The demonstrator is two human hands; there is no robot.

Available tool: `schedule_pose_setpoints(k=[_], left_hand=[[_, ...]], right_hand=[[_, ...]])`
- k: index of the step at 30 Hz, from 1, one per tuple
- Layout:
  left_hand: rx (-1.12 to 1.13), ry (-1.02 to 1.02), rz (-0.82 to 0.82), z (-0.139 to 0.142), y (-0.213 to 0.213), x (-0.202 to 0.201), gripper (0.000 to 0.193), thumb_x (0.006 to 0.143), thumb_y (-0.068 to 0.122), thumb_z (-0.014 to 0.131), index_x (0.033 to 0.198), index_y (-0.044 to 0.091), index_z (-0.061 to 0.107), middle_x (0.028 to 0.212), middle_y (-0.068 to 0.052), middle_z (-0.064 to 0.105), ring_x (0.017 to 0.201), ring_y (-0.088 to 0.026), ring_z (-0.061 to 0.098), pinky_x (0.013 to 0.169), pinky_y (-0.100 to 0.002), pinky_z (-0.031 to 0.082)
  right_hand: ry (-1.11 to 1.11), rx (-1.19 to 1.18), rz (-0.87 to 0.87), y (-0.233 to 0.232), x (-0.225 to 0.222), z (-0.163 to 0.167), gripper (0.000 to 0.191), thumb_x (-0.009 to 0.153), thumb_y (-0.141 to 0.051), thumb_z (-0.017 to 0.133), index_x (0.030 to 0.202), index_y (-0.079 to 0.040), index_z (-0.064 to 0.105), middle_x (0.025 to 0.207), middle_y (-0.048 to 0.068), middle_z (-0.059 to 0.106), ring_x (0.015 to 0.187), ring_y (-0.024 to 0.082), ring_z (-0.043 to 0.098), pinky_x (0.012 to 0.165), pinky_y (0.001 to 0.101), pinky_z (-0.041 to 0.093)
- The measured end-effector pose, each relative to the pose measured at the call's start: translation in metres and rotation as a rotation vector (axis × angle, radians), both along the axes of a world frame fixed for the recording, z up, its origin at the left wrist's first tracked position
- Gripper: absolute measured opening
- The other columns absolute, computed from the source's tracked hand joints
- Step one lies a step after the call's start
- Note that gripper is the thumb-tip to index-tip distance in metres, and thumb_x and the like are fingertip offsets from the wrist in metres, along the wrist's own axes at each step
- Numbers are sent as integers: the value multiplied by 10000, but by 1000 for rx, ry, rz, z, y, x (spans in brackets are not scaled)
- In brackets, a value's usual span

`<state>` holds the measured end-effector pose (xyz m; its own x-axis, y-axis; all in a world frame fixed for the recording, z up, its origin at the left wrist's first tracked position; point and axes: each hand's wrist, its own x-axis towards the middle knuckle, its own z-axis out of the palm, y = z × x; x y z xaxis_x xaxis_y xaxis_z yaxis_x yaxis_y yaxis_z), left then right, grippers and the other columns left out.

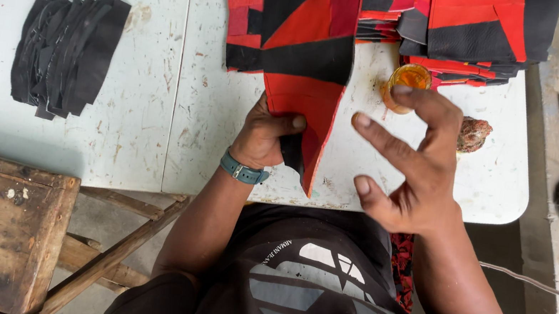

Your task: The person holds a patchwork leather panel made of red, black and orange pieces and repeatedly flexes, bends and turns it over, running fingers along its seams. They briefly reach toward a small jar on the table between handling passes and set the panel down and pick it back up.

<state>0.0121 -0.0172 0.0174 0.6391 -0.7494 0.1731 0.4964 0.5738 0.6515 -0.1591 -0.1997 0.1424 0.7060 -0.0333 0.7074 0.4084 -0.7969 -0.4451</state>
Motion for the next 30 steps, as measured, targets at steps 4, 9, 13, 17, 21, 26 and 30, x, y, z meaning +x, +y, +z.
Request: schedule_pose_setpoints(k=[4,9,13,17,21,26,30], left_hand=[[21,0,-9,-6,1,-2,516,930,-80,747,1395,65,579,1306,-93,701,1223,-219,658,1068,-378,546],[66,-82,38,-25,4,5,549,904,-84,752,1394,86,572,1284,-50,689,1206,-184,648,1065,-342,540],[167,-358,-24,-19,5,-2,315,1026,-59,783,1283,9,616,1156,-87,671,1047,-178,614,979,-341,547],[190,-513,41,34,15,-2,778,936,81,813,1561,100,349,1466,-57,560,1376,-160,540,1200,-321,493],[120,-477,45,106,40,37,970,913,114,851,1620,112,186,1392,-110,665,1258,-188,662,941,-287,625],[670,-1155,-42,175,59,63,496,912,93,799,1360,46,591,1033,-66,765,945,-119,711,835,-240,586],[868,-1174,315,233,81,70,151,932,138,745,1039,36,713,893,-21,710,795,-64,648,719,-221,533]], right_hand=[[10,49,25,-4,13,5,556,841,-413,683,1281,-74,710,1313,236,481,1279,379,470,1124,522,410],[-12,353,157,-4,13,-2,632,897,-350,675,1483,-150,545,1344,154,534,1253,296,565,1093,432,467],[144,890,257,-10,26,-7,988,878,-118,708,1669,-118,116,1476,114,493,1069,172,647,926,333,535],[190,899,217,-15,39,-10,1109,835,168,692,1683,-94,26,1740,114,261,1003,140,688,822,297,570],[238,758,221,0,29,-12,1163,787,202,673,1710,-101,35,1820,101,65,931,139,674,795,325,600],[288,638,286,20,15,-16,1247,817,80,818,1705,-132,-31,1773,122,117,1080,197,690,955,374,612],[152,604,255,-11,0,-22,1338,812,-107,922,1694,-201,-81,1754,2,-5,1372,197,527,1135,425,489]])
